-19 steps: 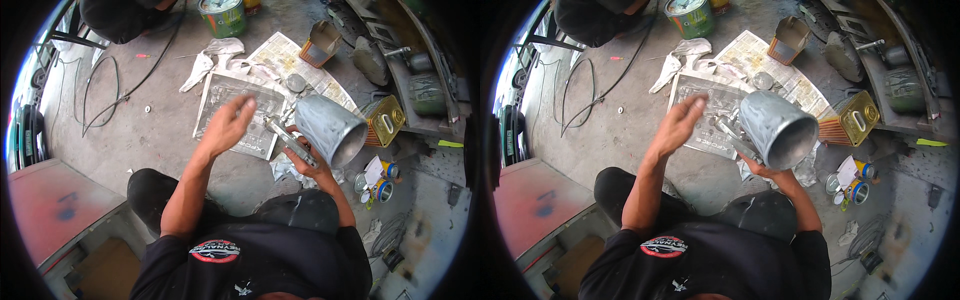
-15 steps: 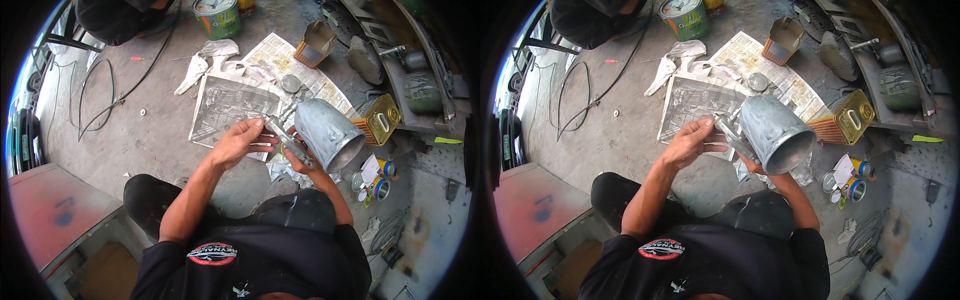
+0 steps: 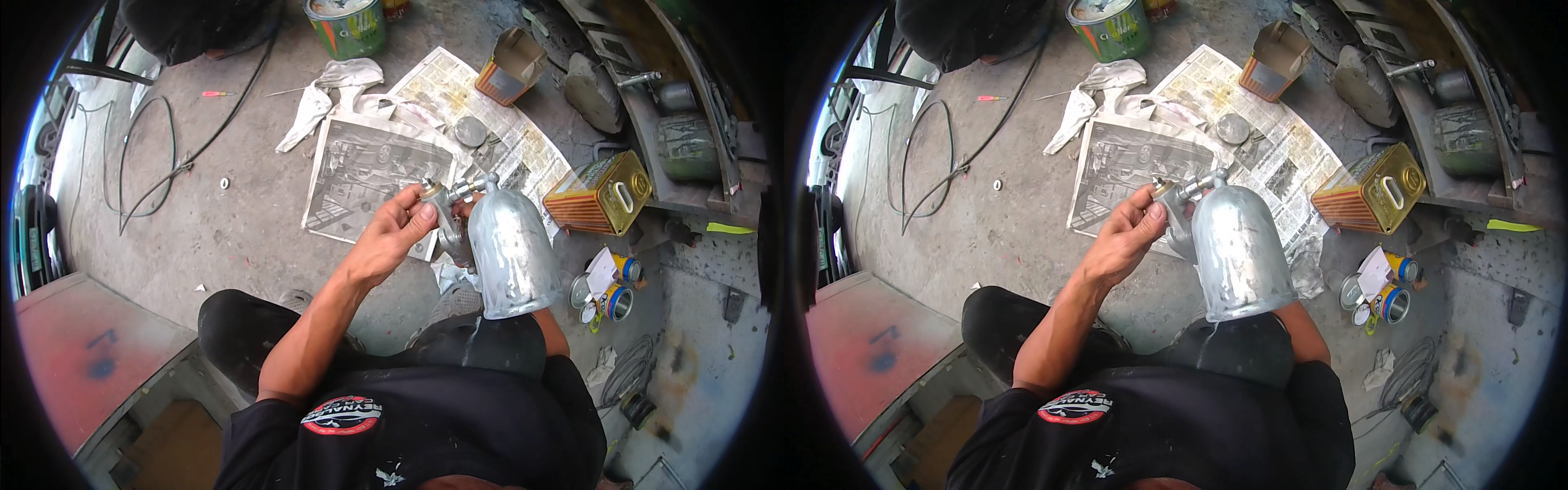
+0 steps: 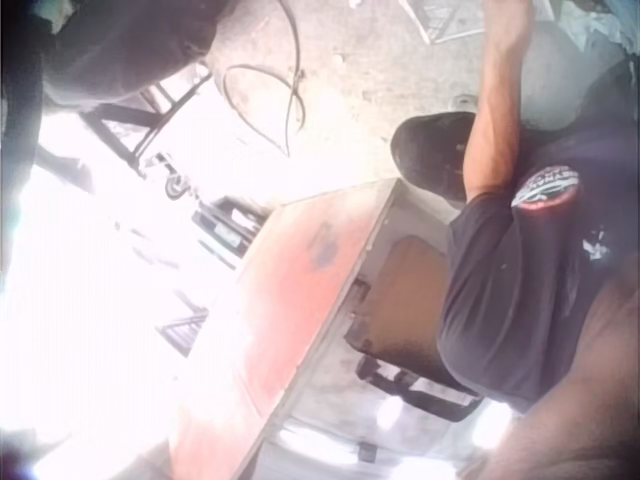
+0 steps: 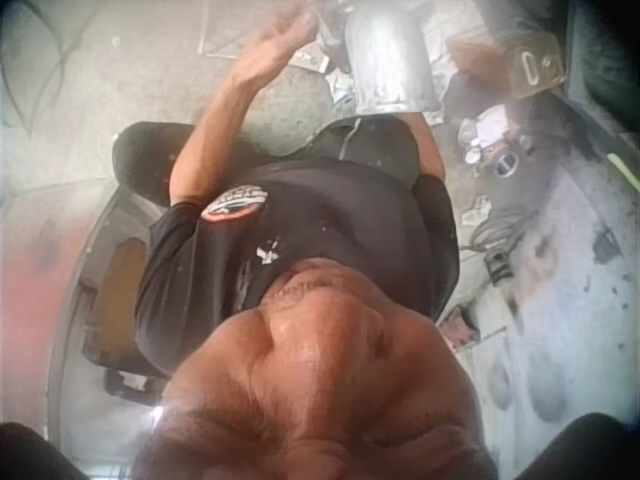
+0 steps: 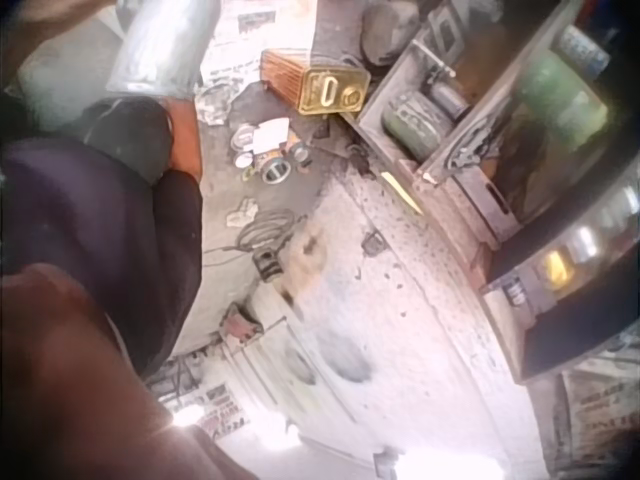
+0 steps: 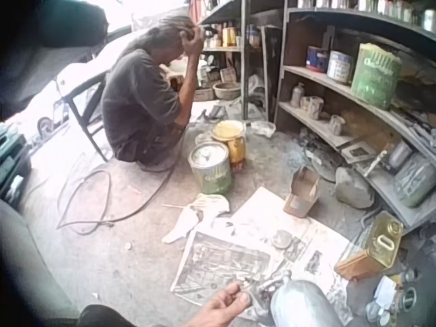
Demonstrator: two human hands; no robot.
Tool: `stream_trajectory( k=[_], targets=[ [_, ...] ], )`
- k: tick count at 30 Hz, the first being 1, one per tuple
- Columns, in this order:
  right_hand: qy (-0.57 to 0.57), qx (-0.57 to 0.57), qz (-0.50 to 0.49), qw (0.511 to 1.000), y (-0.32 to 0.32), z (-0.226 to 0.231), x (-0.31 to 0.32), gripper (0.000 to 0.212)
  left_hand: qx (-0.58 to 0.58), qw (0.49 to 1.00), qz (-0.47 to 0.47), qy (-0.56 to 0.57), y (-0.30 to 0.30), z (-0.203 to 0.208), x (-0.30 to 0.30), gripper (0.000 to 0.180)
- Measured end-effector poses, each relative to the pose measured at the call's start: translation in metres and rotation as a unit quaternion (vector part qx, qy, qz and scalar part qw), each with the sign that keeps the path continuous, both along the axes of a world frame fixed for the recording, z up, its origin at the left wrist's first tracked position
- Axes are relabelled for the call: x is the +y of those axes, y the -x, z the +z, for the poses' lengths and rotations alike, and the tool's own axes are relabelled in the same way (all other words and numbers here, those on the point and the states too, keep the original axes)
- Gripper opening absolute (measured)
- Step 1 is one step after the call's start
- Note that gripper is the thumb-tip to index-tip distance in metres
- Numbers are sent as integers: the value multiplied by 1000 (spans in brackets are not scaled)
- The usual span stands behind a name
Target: The person assembles a spray gun by attaching a metal cup to the body and tightening the connection. They handle the spray gun and cup, then walk to a workbench to retrieve the cup and complete the assembly.
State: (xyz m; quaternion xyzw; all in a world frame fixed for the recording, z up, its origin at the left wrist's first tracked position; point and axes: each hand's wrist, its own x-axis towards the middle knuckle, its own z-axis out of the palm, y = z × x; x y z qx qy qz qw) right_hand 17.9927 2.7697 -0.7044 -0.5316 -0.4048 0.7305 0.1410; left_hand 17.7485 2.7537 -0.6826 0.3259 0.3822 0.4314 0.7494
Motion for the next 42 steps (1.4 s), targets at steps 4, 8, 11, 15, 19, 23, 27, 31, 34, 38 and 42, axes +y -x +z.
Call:
stream_trajectory(
  k=[4, 8, 11, 15, 19, 23, 27, 31, 34, 38, 42],
  targets=[
    [-86, -10, 12, 996, -2, 6, -4, 65, 11, 1000, 1, -15, -2, 10, -2, 47],
    [-204, -24, -3, 979, 12, 0, 6, 69, 5, 1000, -8, -30, -4, 6, 3, 51],
    [-256, -23, -11, 966, 24, -18, 20, 71, 11, 999, 18, -30, -12, 8, 5, 53],
    [-275, -18, 3, 961, 37, -29, 28, 75, -4, 993, 54, -101, -23, 8, 0, 57],
    [-275, -6, 17, 961, 35, -27, 31, 78, -8, 995, 23, -95, -28, 0, -7, 60],
    [-300, -10, 42, 953, 38, -25, 22, 82, 26, 997, 42, -65, -27, -6, -7, 52],
    [-351, -20, 81, 932, 44, -23, 12, 85, 83, 986, 144, -24, -32, -13, -8, 47],
    [-461, -67, 129, 876, 52, -27, 11, 89, 110, 960, 255, 39, -8, -46, 10, 47],
    [-657, -105, 47, 745, 24, -49, 8, 98, 200, 938, 281, 35, 23, -57, 23, 47],
    [-797, -52, 57, 599, 22, -30, 12, 87, 184, 949, 247, 74, 23, -51, 25, 66],
    [-824, 50, 131, 549, 41, -2, 30, 52, 229, 957, 164, 67, 9, -34, 17, 75]
  ],
)
